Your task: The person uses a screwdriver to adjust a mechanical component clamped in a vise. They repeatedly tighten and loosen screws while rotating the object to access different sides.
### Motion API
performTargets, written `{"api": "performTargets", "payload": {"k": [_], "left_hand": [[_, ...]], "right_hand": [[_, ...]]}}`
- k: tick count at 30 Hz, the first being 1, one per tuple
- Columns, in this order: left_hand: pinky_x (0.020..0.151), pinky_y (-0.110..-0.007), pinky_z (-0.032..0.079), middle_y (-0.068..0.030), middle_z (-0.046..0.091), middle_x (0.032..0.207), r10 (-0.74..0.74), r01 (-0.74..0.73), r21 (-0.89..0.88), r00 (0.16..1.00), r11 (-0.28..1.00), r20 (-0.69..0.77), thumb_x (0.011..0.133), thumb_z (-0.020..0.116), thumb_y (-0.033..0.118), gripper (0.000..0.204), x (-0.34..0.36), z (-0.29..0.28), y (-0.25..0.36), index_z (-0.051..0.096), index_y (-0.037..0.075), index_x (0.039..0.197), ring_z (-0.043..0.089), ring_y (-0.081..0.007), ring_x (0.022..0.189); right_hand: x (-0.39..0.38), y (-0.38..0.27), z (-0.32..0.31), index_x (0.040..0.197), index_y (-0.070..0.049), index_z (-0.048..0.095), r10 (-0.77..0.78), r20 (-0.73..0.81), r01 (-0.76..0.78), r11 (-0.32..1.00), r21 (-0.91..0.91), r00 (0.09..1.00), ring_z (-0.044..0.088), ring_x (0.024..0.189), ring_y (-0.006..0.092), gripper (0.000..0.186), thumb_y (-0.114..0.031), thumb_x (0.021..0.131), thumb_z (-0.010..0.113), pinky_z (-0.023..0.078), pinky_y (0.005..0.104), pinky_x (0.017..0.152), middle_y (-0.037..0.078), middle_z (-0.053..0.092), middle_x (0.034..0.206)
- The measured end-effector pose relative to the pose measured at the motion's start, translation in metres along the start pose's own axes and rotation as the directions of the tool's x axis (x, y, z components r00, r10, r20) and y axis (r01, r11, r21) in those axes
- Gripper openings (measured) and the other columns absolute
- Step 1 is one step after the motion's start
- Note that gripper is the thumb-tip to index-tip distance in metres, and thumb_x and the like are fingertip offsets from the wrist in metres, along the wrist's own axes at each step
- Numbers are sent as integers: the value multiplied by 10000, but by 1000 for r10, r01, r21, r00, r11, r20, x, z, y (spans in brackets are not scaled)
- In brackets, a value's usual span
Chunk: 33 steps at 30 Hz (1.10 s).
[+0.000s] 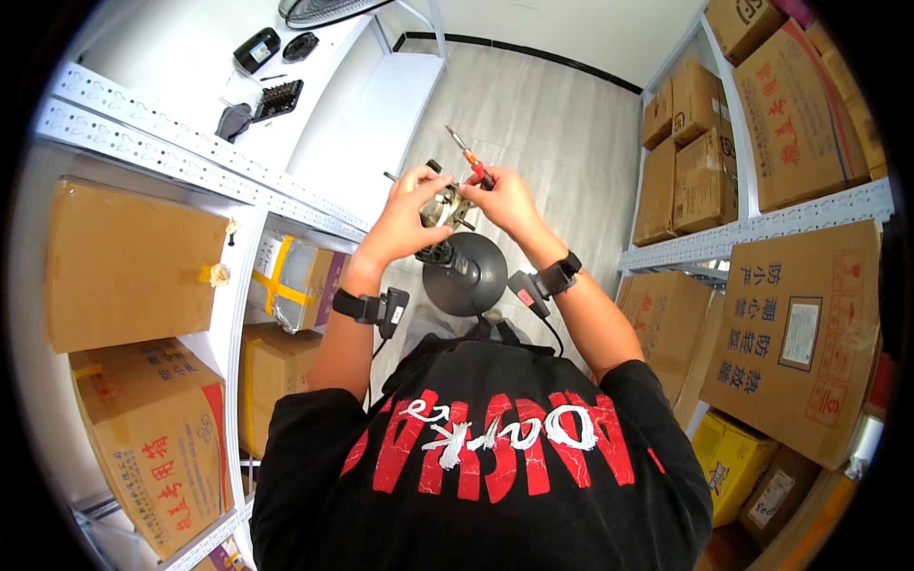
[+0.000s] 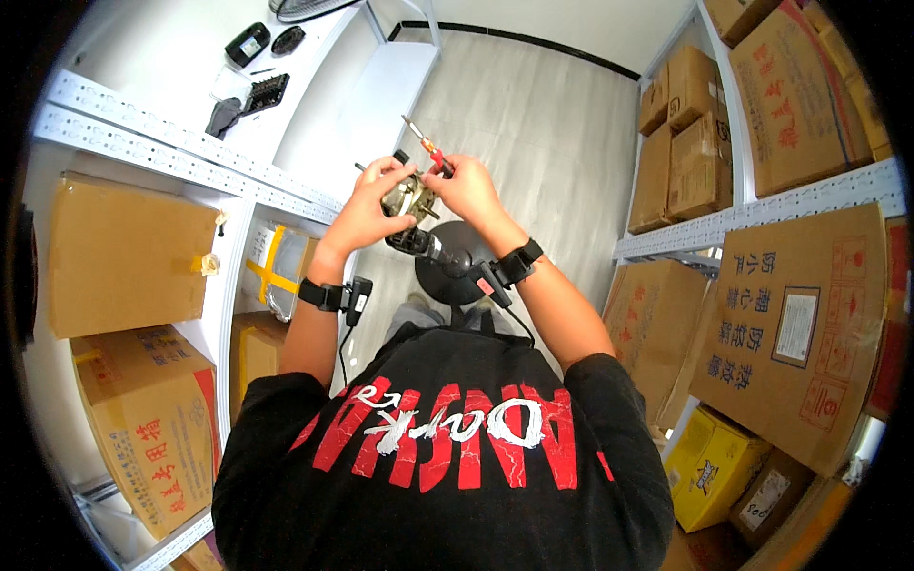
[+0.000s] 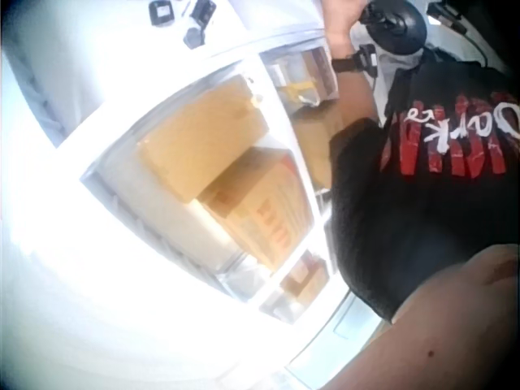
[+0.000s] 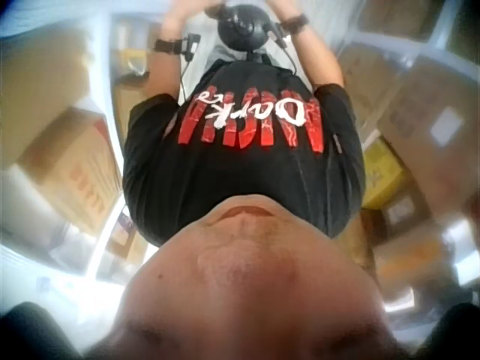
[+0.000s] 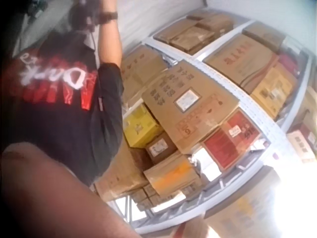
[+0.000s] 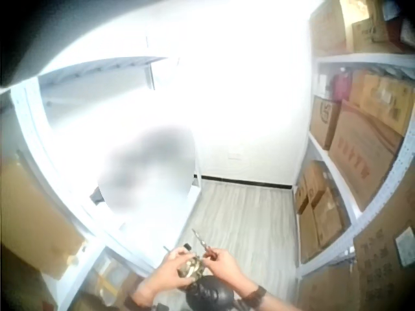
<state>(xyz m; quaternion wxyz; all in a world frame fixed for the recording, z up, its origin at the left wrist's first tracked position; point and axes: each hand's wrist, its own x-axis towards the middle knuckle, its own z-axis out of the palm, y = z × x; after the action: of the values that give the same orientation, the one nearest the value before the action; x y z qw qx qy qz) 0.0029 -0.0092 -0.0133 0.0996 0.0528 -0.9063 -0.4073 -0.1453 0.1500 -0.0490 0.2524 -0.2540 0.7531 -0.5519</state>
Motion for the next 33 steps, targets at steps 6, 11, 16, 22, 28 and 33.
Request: {"api": "performTargets", "payload": {"k": [6,11,16,22,28,33], "left_hand": [[1149,-422,401,-117,498,1395,-28,27,-12,999,1000,-34,681,852,101,761,-3,4,-1,625,93,1407,483,-321,1332],[1150,-428,401,-120,490,1405,-14,14,-13,999,1000,-38,688,853,103,773,-2,7,-3,615,103,1423,482,-326,1336],[1149,-432,405,-121,489,1407,-21,21,5,999,1000,-34,693,853,108,781,-3,6,-2,607,110,1435,482,-329,1337],[1152,-433,401,-121,491,1409,-40,40,-3,999,999,-30,693,854,112,775,-2,4,3,614,114,1430,476,-332,1342],[1155,-437,397,-119,496,1410,-35,35,5,999,999,-27,693,848,110,767,-1,4,4,620,117,1426,470,-339,1347],[1154,-442,394,-121,499,1411,-39,39,18,999,999,-18,695,850,135,758,-2,2,5,624,116,1418,469,-345,1346]], "right_hand": [[8,-5,8,860,6,723,19,20,-18,999,-30,1000,662,653,172,229,-206,803,788,519,350,616,91,688,708],[18,3,10,840,-1,711,62,12,-62,998,-18,998,669,660,175,210,-194,785,770,524,353,621,98,697,721],[21,3,11,830,4,691,79,31,-79,997,4,996,665,669,158,206,-183,777,760,522,339,619,86,688,715],[20,-2,14,809,5,680,124,16,-125,988,94,992,654,660,146,197,-175,775,752,519,331,614,73,678,703],[19,0,9,804,8,681,8,19,-7,997,-74,1000,639,618,170,207,-185,758,739,516,351,606,102,659,671],[10,-15,5,816,17,684,-69,33,74,971,-225,997,643,612,206,212,-177,744,732,513,374,604,137,655,675]]}}
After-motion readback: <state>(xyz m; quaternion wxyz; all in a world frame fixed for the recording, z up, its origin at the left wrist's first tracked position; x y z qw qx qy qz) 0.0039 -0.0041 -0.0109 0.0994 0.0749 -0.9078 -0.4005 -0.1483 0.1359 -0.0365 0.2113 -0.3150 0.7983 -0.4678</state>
